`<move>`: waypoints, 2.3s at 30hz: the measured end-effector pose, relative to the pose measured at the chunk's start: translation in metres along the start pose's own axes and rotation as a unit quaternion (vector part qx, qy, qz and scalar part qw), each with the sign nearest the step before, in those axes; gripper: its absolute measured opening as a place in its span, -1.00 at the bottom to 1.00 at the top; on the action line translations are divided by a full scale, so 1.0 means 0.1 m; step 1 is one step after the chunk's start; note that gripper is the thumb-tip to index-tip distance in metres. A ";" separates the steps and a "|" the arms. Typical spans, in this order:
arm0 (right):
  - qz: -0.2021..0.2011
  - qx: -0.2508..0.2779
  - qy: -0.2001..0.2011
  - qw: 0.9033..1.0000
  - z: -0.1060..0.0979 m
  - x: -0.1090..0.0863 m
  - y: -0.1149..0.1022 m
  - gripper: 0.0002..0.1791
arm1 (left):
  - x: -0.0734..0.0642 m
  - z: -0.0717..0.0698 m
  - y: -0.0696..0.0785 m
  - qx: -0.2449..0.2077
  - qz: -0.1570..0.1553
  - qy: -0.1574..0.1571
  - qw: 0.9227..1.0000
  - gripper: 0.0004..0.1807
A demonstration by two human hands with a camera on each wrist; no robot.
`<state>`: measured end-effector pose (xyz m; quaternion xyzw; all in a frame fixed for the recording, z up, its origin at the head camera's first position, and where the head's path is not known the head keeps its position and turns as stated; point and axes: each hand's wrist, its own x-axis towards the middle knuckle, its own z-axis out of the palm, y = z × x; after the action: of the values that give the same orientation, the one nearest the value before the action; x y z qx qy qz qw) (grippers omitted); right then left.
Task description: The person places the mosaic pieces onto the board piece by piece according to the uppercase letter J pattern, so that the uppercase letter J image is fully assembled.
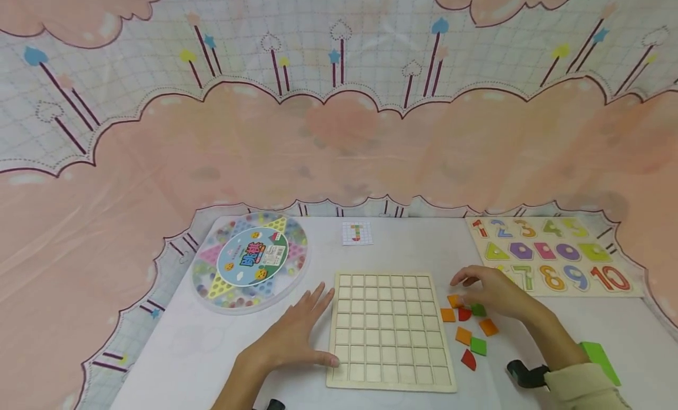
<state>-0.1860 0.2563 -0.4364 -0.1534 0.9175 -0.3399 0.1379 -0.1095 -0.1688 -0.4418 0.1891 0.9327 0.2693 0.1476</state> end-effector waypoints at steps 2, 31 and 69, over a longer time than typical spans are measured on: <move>0.008 -0.001 -0.008 1.000 0.03 0.00 0.02 -0.72 | -0.03 0.02 -0.01 -0.003 0.004 -0.010 1.000 0.39; -0.010 -0.045 -0.024 0.999 0.08 0.07 0.04 -0.90 | -0.09 0.10 0.04 0.032 -0.005 -0.050 0.998 0.27; -0.040 0.062 -0.076 0.994 0.29 0.50 -0.48 -0.91 | -0.01 0.10 0.05 0.042 -0.002 -0.036 0.998 0.24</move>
<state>-0.2123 0.1858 -0.4335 -0.2070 0.8748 -0.3885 0.2026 -0.1031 -0.1608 -0.4473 0.2030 0.9376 0.2226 0.1735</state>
